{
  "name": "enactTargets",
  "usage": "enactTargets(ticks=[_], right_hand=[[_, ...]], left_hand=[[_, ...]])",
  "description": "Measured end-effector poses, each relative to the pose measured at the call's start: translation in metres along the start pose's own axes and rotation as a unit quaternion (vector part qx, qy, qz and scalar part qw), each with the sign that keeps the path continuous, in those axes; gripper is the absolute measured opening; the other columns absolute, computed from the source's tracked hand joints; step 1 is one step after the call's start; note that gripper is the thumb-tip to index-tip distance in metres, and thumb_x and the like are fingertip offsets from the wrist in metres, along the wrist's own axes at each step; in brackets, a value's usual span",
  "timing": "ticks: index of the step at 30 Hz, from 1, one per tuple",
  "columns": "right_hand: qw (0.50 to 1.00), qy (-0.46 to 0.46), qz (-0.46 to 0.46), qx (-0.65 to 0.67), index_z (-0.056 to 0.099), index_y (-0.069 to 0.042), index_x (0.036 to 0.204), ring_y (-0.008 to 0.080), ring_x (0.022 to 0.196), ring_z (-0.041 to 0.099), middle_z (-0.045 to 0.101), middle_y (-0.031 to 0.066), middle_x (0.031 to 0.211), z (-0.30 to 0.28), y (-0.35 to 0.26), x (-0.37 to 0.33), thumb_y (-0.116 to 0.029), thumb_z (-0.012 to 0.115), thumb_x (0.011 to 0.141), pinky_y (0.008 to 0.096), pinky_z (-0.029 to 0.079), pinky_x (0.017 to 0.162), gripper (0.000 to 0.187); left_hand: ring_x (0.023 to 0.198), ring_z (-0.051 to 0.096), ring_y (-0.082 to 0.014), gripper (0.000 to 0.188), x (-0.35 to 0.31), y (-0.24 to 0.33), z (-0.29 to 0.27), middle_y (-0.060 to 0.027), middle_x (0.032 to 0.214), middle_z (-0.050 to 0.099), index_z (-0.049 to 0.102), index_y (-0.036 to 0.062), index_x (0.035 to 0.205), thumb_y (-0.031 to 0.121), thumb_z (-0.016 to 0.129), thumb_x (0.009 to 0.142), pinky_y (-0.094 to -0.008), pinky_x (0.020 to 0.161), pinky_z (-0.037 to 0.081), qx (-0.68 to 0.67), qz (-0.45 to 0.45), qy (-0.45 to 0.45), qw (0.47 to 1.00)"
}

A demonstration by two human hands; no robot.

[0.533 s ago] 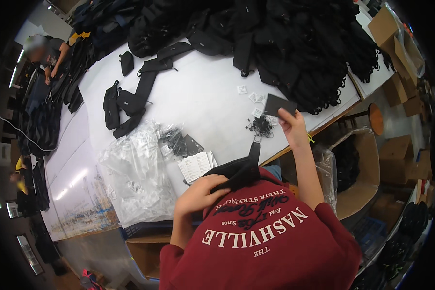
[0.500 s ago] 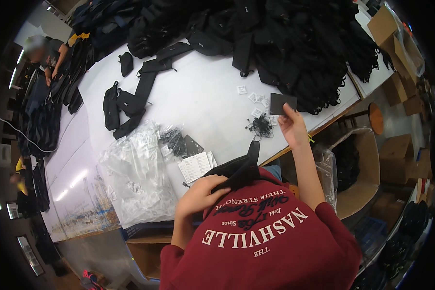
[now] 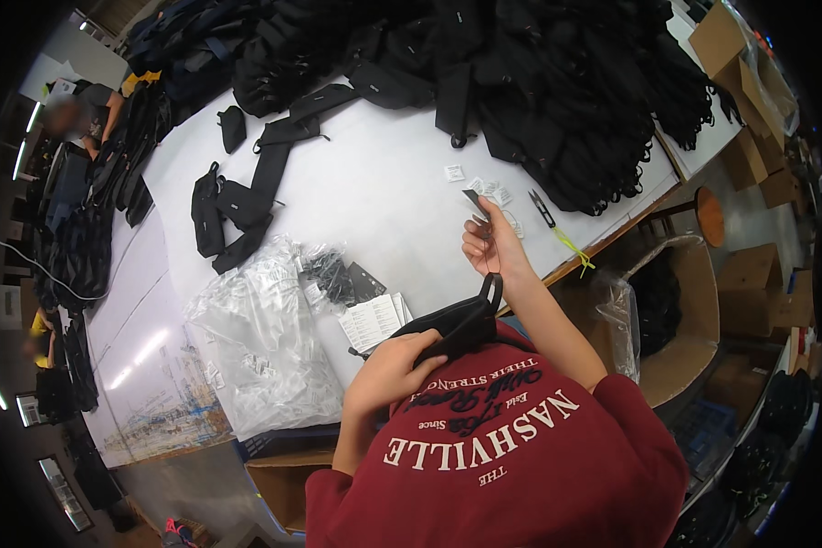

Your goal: Packing small black pouches into plastic bags and organizing them on a table.

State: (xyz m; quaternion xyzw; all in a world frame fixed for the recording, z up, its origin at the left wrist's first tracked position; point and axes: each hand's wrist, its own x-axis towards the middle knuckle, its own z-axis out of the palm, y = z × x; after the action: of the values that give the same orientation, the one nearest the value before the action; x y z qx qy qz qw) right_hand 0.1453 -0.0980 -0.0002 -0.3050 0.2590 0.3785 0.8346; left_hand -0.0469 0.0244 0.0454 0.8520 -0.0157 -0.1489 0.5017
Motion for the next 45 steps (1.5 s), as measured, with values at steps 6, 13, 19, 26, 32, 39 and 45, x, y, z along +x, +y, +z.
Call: enactTargets(ticks=[6, 13, 19, 26, 32, 39, 45], right_hand=[[0.995, -0.087, -0.025, -0.033, 0.046, -0.009, 0.065, 0.0071, 0.037, 0.029, 0.038, -0.0001, 0.047, -0.014, 0.005, 0.014, -0.029, 0.057, 0.088, 0.0215, 0.027, 0.037, 0.032], [0.941, -0.003, -0.292, -0.169, 0.056, -0.011, 0.069, -0.0009, 0.036, 0.027, 0.035, -0.0107, 0.045, -0.017, -0.02, 0.022, -0.027, 0.071, 0.079, 0.018, 0.018, 0.035, 0.024], [0.817, -0.006, -0.359, -0.452, 0.063, -0.005, 0.068, -0.0012, 0.043, 0.029, 0.04, -0.0097, 0.049, -0.036, -0.029, -0.004, -0.022, 0.072, 0.078, 0.0199, 0.02, 0.04, 0.022], [0.387, -0.172, -0.23, -0.876, 0.07, -0.008, 0.075, 0.0311, 0.065, 0.061, 0.062, 0.0125, 0.064, 0.006, -0.012, -0.046, -0.038, 0.068, 0.072, 0.0382, 0.049, 0.063, 0.03], [0.371, -0.224, -0.181, -0.883, 0.07, -0.006, 0.079, 0.0292, 0.061, 0.061, 0.062, 0.0163, 0.066, -0.017, -0.014, -0.036, -0.036, 0.065, 0.077, 0.0355, 0.046, 0.057, 0.031], [0.465, -0.216, -0.119, -0.85, 0.07, -0.007, 0.085, 0.0254, 0.048, 0.053, 0.051, 0.0109, 0.05, -0.047, -0.039, -0.044, -0.036, 0.069, 0.074, 0.0336, 0.041, 0.049, 0.031], [0.489, -0.122, -0.08, -0.86, 0.07, -0.007, 0.084, 0.0307, 0.056, 0.057, 0.058, 0.0146, 0.058, -0.037, -0.034, -0.057, -0.039, 0.067, 0.075, 0.0363, 0.046, 0.057, 0.033]], left_hand=[[0.075, 0.058, -0.0359, 0.021, 0.004, -0.003, -0.003, -0.0184, 0.078, 0.059, 0.053, 0.0026, 0.095, 0.019, 0.058, 0.084, -0.0398, 0.065, 0.045, 0.008, 0.015, -0.01, 1.0], [0.076, 0.063, -0.0311, 0.021, -0.011, -0.016, -0.005, -0.0181, 0.086, 0.063, 0.053, 0.0018, 0.096, 0.017, 0.061, 0.083, -0.0357, 0.065, 0.046, -0.138, -0.07, 0.057, 0.986], [0.085, 0.062, -0.0284, 0.016, -0.003, -0.04, -0.001, -0.0162, 0.094, 0.063, 0.061, 0.0006, 0.087, 0.013, 0.066, 0.078, -0.0334, 0.074, 0.047, -0.008, -0.116, 0.172, 0.978], [0.099, 0.056, -0.0293, 0.017, 0.041, -0.025, -0.009, -0.011, 0.118, 0.055, 0.062, 0.0051, 0.087, 0.009, 0.069, 0.072, -0.0359, 0.081, 0.046, 0.112, 0.091, 0.217, 0.966], [0.096, 0.057, -0.0257, 0.017, 0.065, -0.038, -0.014, -0.009, 0.104, 0.061, 0.059, 0.0059, 0.089, 0.014, 0.066, 0.076, -0.0333, 0.082, 0.043, 0.144, 0.143, -0.005, 0.979], [0.072, 0.059, -0.015, 0.02, 0.187, -0.09, -0.028, -0.0099, 0.078, 0.064, 0.063, 0.0033, 0.09, 0.021, 0.055, 0.088, -0.0304, 0.067, 0.046, -0.214, 0.102, -0.095, 0.967], [0.102, 0.052, -0.0299, 0.037, 0.305, -0.183, 0.01, -0.0129, 0.114, 0.057, 0.048, 0.0057, 0.119, 0.011, 0.054, 0.083, -0.0382, 0.089, 0.04, 0.207, 0.079, 0.275, 0.936]])
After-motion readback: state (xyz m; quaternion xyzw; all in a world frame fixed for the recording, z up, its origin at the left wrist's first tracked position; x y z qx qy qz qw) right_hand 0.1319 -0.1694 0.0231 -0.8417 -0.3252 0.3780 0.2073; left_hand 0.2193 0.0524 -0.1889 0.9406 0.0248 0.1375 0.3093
